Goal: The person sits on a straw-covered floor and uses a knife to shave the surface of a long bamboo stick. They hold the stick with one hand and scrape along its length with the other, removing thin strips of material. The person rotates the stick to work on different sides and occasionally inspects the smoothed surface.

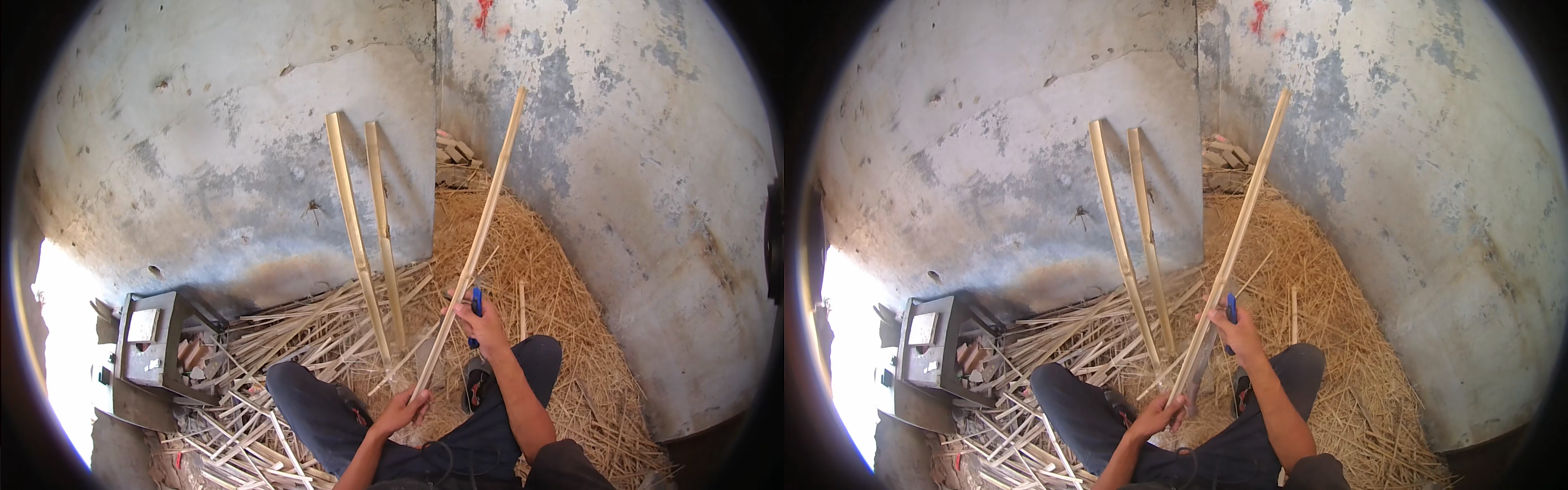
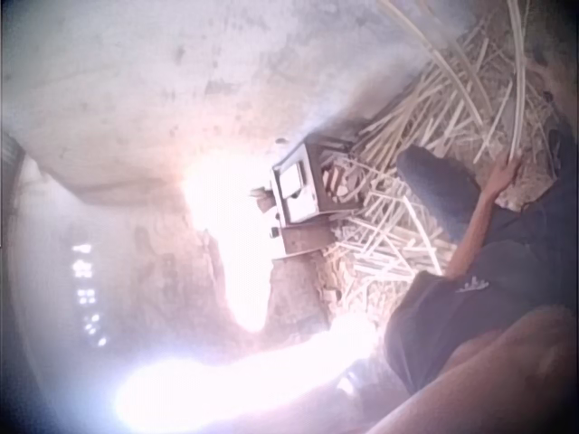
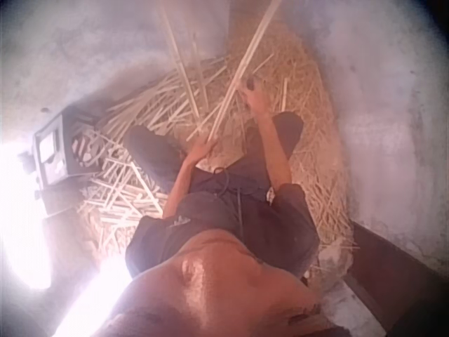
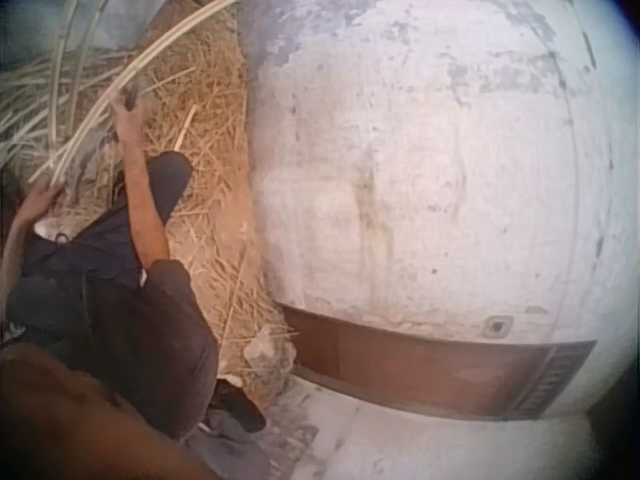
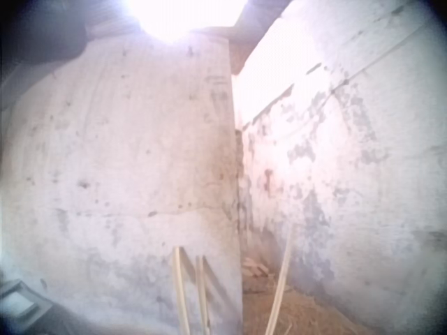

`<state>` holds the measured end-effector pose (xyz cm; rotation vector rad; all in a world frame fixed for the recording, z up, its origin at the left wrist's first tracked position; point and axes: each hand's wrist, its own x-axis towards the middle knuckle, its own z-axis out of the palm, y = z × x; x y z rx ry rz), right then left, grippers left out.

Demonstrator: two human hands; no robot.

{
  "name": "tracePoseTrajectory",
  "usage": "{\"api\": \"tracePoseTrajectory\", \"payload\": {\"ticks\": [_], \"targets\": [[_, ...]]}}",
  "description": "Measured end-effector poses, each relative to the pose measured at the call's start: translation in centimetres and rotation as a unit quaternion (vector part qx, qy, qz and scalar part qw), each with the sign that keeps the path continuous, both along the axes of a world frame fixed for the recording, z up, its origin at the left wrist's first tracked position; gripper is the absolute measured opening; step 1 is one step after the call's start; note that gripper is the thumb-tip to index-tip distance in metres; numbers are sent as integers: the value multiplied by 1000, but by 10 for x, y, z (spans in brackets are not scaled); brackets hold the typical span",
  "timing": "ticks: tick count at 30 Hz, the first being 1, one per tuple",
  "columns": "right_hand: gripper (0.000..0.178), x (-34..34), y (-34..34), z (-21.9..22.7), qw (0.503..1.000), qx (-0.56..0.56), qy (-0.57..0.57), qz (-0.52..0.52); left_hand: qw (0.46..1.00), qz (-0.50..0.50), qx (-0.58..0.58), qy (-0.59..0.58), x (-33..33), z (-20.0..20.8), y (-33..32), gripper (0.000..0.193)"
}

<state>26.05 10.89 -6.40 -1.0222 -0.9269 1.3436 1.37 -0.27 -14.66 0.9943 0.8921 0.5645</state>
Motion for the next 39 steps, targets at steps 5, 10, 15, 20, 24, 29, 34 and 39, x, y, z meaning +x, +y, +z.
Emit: {"api": "tracePoseTrajectory", "payload": {"ticks": [5,10,15,20,24,29,34,39], "targets": [[43,2,3,-29,997,-81,1,-17,999,-36,-1,33,-4,-12,2,37],[44,-2,0,-14,1000,-23,-1,-16,999,-18,26,16,-5,-13,2,38],[49,-1,12,-30,991,100,-87,-20,997,4,21,-73,-4,-23,2,42],[50,-11,3,-15,988,148,-42,-8,993,-1,81,-88,-10,-28,-3,44],[49,-9,-4,11,997,63,-34,9,995,-6,60,-75,-13,-16,-2,49],[49,-2,0,-15,998,-52,16,-22,998,-33,-14,-43,-10,9,-1,58],[50,0,-4,-20,996,-64,53,-25,970,-50,-197,-137,-24,20,5,64],[57,0,-6,-10,992,-12,119,36,963,-85,-177,-183,-29,6,3,67]]}}
